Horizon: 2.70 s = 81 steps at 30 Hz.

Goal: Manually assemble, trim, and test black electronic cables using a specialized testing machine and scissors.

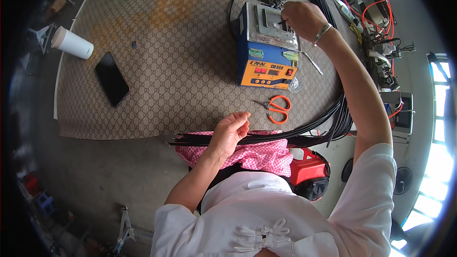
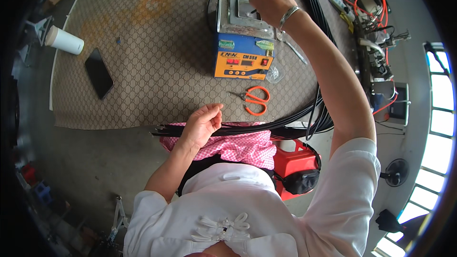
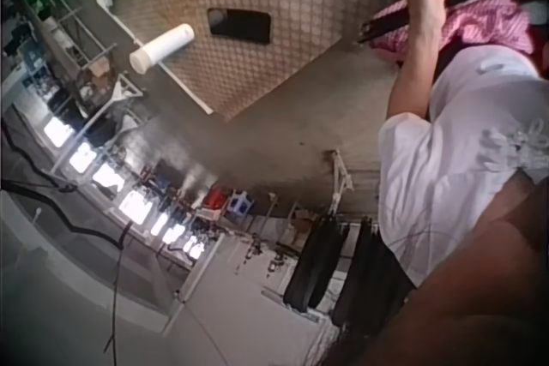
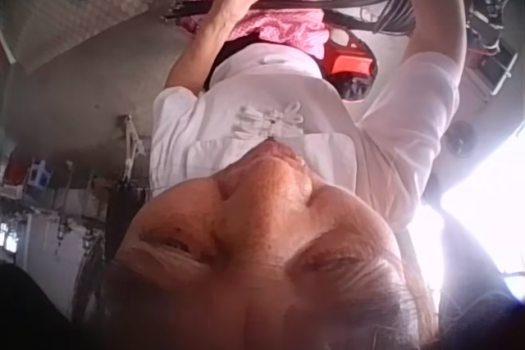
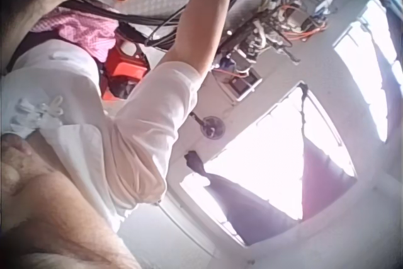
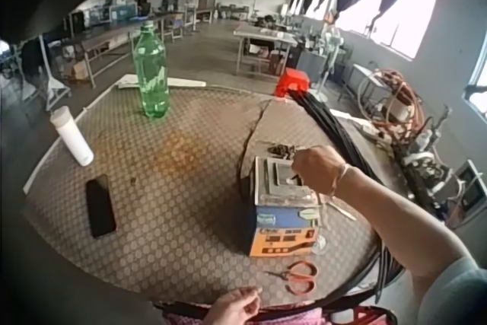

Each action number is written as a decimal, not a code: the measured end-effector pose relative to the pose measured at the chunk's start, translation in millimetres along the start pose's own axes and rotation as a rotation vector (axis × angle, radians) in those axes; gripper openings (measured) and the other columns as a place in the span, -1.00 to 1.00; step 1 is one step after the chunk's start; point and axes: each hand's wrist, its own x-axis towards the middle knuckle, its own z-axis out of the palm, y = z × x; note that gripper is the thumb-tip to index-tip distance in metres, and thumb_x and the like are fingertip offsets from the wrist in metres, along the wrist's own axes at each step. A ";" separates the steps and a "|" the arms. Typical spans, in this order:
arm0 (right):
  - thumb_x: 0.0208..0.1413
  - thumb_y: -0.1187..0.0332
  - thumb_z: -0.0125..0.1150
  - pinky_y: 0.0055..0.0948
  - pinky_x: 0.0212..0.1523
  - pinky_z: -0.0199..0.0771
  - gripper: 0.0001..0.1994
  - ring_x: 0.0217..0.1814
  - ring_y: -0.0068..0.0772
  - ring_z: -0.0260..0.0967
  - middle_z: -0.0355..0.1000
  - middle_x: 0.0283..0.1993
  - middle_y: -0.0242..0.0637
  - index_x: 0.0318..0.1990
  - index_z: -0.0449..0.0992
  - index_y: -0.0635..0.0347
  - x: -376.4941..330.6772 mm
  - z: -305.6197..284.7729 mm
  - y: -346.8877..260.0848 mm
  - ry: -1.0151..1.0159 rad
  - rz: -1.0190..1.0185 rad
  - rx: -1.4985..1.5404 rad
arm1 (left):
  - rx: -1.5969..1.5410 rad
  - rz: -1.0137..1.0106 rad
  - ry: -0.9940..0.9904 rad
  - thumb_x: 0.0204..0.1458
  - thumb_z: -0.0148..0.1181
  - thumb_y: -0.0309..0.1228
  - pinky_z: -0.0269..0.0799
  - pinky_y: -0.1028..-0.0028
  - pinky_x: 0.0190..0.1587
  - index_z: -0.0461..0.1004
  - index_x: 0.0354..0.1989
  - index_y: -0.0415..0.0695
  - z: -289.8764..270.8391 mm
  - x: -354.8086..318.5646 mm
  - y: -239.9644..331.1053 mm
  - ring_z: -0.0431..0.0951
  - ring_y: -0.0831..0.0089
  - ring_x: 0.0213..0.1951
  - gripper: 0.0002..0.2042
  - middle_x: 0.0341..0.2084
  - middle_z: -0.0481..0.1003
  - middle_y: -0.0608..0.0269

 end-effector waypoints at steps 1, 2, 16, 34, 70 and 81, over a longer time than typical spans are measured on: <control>-0.08 0.37 0.10 -0.41 -0.36 0.42 -0.89 -0.40 -0.32 0.40 0.39 -0.45 -0.30 -0.52 0.48 0.18 -0.9 -1.4 1.7 -0.029 0.022 0.021 | 0.002 0.002 -0.002 0.06 0.03 -0.41 0.26 0.66 -0.41 0.41 -0.25 -0.18 -0.7 0.4 -0.2 0.35 0.68 -0.50 -0.86 -0.56 0.38 0.43; -0.08 0.36 0.10 -0.41 -0.35 0.42 -0.88 -0.40 -0.30 0.40 0.39 -0.46 -0.28 -0.52 0.48 0.19 -1.9 -4.0 3.9 -0.057 0.043 0.041 | 0.004 0.003 -0.005 0.06 0.03 -0.41 0.26 0.66 -0.41 0.41 -0.25 -0.18 -1.1 0.6 -0.4 0.35 0.68 -0.51 -0.86 -0.56 0.39 0.43; -0.03 0.31 0.08 -0.29 -0.29 0.41 -0.85 -0.35 -0.19 0.42 0.45 -0.43 -0.16 -0.43 0.50 0.16 -6.8 0.3 4.9 -0.186 0.265 0.298 | -0.003 -0.005 -0.005 0.06 0.02 -0.42 0.27 0.65 -0.41 0.41 -0.24 -0.18 0.2 0.0 0.5 0.35 0.67 -0.50 -0.86 -0.56 0.39 0.43; -0.02 0.32 0.01 -0.29 -0.30 0.40 -0.83 -0.37 -0.20 0.42 0.45 -0.43 -0.17 -0.44 0.51 0.15 -10.1 -2.9 4.0 -0.151 0.313 0.365 | -0.003 -0.013 0.000 0.06 0.02 -0.41 0.26 0.66 -0.41 0.41 -0.25 -0.17 -1.9 1.7 -0.1 0.35 0.68 -0.50 -0.86 -0.56 0.38 0.44; 0.13 0.33 0.00 -0.72 -0.68 -0.04 -0.80 -0.68 -0.75 0.02 0.23 -0.63 -0.51 -0.27 0.42 0.32 -66.3 -10.4 -24.2 0.029 0.555 1.840 | 0.016 0.098 -0.061 0.07 0.00 -0.39 0.25 0.63 -0.41 0.40 -0.25 -0.17 25.5 -0.5 22.4 0.35 0.66 -0.51 -0.85 -0.56 0.38 0.41; 0.13 0.31 0.01 -0.75 -0.63 0.00 -0.82 -0.63 -0.75 0.03 0.26 -0.57 -0.48 -0.29 0.44 0.25 -78.0 -23.6 -61.6 -0.038 0.379 2.219 | 0.034 0.425 -0.160 0.07 0.02 -0.32 0.31 0.64 -0.32 0.43 -0.22 -0.17 94.4 4.5 90.5 0.36 0.65 -0.46 -0.79 -0.53 0.41 0.40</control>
